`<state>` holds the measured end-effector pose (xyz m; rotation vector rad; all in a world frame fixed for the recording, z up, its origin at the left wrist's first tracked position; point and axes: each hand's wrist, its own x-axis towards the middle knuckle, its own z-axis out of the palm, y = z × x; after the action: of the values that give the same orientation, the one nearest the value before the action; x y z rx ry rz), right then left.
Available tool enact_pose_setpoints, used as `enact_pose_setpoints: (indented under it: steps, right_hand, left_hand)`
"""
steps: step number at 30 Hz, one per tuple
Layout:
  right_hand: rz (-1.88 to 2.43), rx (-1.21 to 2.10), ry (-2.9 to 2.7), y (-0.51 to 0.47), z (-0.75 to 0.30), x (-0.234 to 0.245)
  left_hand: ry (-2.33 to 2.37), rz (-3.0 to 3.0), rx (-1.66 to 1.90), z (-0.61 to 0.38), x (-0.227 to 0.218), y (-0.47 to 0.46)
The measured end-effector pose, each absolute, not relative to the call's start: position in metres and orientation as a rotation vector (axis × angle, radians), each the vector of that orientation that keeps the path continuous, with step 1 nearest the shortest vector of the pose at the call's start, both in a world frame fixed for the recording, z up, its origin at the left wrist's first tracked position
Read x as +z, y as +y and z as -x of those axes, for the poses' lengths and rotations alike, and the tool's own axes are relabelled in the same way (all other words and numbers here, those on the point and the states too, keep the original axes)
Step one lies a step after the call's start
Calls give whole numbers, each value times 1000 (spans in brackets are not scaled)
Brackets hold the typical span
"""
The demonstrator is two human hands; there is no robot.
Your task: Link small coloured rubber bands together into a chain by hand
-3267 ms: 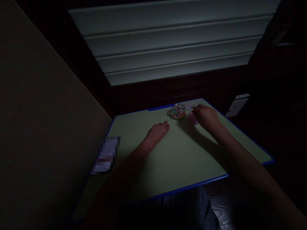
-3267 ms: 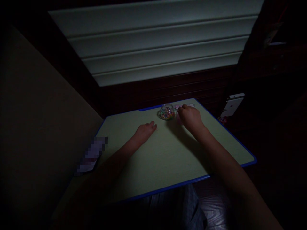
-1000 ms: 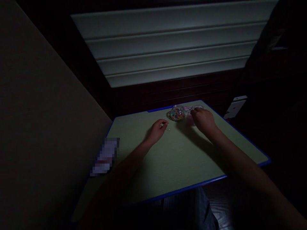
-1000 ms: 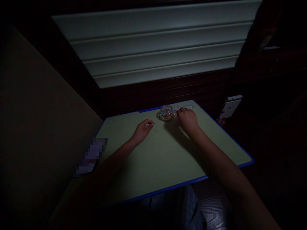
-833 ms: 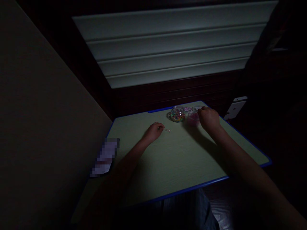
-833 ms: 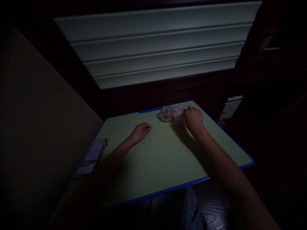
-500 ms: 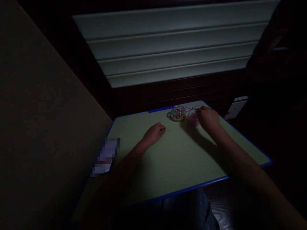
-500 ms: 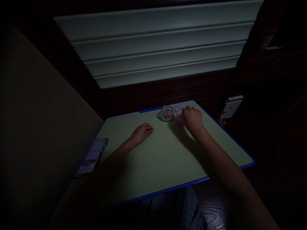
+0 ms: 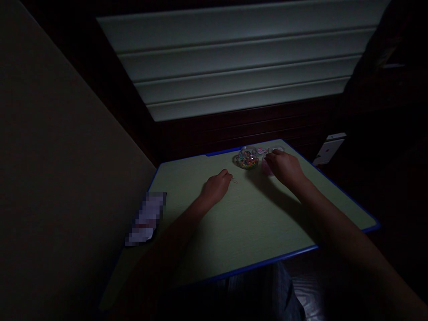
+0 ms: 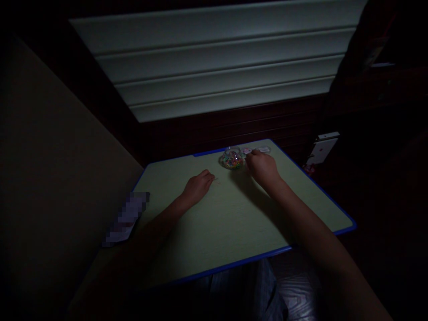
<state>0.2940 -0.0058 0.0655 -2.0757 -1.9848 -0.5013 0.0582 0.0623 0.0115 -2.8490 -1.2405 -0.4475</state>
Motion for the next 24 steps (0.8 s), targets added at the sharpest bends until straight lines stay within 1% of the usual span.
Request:
enact_pose_setpoints:
  steps: [6,9,20,24]
  right_hand:
    - [1693,-264,-2266,-5,-271,53]
    - [1622,-227,-2351,-4,-262,47]
    - [1577,-273,-2448,-5,-257,44]
    - [1618,-354,-2480,-5,-260,49]
  left_hand:
    - [-1132,2964,-883,-63,9,66]
    - [-1073,3029,-1018,-67,7,66]
    - [-941,3142,-959,-71,12,55]
    - [-943,3142,-960,-71,12,56]
